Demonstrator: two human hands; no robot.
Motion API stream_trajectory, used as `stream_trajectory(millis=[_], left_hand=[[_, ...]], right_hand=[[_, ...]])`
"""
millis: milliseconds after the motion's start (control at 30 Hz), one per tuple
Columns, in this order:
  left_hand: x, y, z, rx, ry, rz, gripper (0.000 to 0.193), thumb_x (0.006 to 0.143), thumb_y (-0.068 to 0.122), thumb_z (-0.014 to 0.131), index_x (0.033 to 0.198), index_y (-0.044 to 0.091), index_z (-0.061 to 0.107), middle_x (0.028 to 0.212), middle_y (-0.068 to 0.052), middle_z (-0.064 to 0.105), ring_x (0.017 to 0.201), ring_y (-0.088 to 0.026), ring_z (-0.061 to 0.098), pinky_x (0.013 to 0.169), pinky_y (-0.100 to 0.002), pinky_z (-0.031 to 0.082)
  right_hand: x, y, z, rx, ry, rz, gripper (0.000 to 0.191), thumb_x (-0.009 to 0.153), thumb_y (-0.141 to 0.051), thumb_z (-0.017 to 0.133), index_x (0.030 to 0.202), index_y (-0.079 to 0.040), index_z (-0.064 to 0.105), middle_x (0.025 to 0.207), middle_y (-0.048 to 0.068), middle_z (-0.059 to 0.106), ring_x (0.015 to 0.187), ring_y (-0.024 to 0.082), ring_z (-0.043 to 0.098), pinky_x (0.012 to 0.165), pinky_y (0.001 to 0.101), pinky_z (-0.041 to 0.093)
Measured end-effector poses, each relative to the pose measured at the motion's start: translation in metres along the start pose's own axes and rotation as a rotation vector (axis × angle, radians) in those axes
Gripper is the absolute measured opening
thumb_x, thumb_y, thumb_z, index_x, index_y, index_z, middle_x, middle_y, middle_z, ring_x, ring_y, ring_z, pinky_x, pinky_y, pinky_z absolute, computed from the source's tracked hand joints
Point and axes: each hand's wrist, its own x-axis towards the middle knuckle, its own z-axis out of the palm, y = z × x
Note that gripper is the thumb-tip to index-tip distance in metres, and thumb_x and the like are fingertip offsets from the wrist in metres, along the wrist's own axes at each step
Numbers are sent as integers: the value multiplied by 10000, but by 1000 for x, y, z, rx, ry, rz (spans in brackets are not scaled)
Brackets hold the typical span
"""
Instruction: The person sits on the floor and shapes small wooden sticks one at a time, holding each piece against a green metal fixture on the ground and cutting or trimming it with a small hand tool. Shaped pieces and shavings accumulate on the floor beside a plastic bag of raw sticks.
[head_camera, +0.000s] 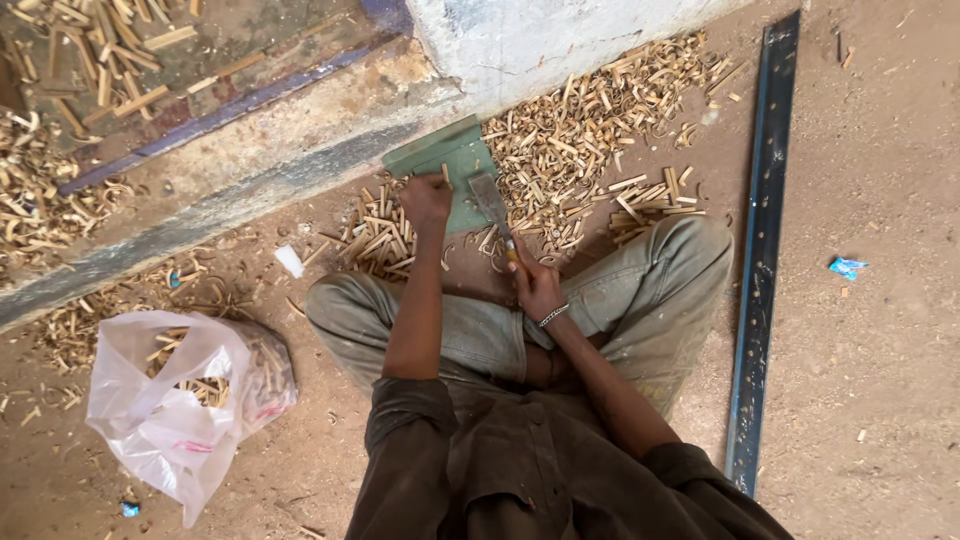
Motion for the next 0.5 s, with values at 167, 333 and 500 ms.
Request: stream_trajectory(millis=[167,333,500], left_hand=[[6,-5,0,28,5,22,255,695,48,718,869,180,850,818,-140,756,701,-331,740,725,-405,618],[11,-8,2,28,-48,-11,83,750,164,811,827,168,845,786,-93,774,654,-296,737,697,-387,607],[20,-7,1,-73,-103,-94,47,761,156,831,799,158,859,705,-82,781,588,-227,728,637,-327,595]], right_hand=[[-1,1,2,25,-9,27,522,1039,-174,582,1542,-82,476,669,132,650,537,155,616,563,336,522],[-2,5,4,23,-2,48,528,1038,-163,589,1547,-84,475,659,102,650,538,134,613,549,314,520],[-3,10,5,66,12,55,522,1041,-143,586,1546,-69,474,709,90,676,558,128,627,550,309,532]])
